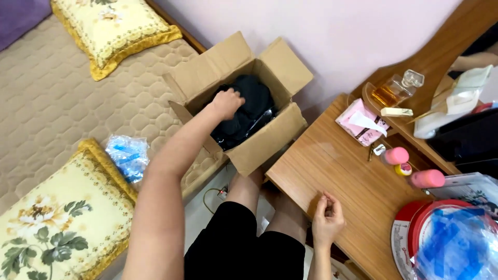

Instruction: The person is packaging black face masks by taking them from a box, folding them, and sliding them into individual clear plastic bags.

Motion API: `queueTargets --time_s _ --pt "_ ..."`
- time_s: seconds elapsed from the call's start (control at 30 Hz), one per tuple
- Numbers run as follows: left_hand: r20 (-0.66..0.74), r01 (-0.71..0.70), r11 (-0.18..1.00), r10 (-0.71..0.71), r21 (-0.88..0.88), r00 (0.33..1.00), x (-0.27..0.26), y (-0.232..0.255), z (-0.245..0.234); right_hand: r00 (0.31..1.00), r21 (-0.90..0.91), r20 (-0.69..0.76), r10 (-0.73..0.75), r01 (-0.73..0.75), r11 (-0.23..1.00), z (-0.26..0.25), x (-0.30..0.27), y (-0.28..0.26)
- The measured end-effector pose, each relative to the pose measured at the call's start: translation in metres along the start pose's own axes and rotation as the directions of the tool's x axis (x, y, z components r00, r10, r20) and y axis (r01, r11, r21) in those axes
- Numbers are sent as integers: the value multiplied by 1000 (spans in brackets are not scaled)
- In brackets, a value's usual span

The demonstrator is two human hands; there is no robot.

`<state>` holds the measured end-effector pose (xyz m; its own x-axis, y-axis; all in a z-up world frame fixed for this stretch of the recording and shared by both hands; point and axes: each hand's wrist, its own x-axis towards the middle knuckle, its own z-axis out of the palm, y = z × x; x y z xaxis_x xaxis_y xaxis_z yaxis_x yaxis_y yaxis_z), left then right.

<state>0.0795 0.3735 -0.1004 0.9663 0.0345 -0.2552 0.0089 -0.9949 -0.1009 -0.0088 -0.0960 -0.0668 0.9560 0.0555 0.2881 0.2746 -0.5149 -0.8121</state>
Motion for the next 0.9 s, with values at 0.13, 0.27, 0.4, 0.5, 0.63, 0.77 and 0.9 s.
queueTargets --time_s 0.13,0.27,0.4,0.5,0.63,0.77,0.9 --pt "114 -53 985 34 165 993 17 8 37 999 -19 -31 -19 19 1000 2 3 -3" --pt "249 -63 977 11 204 968 9 10 39 1000 -56 -25 -18 16 998 3 2 -2" --pt "319 -61 964 -25 258 947 -1 9 24 998 -111 -9 -58 57 992 5 4 -2" --pt "318 -89 950 -11 299 948 -2 7 32 999 -149 -15 -43 40 988 8 4 -1" --pt "274 -95 946 7 309 962 1 6 44 995 -166 -31 -95 89 982 10 4 -1" --pt "296 -86 919 -34 385 955 -1 5 39 993 -167 -19 -120 115 979 9 5 -5" --pt "265 -94 923 -9 374 964 -7 -8 49 992 -183 -17 -125 120 976 9 4 -2"
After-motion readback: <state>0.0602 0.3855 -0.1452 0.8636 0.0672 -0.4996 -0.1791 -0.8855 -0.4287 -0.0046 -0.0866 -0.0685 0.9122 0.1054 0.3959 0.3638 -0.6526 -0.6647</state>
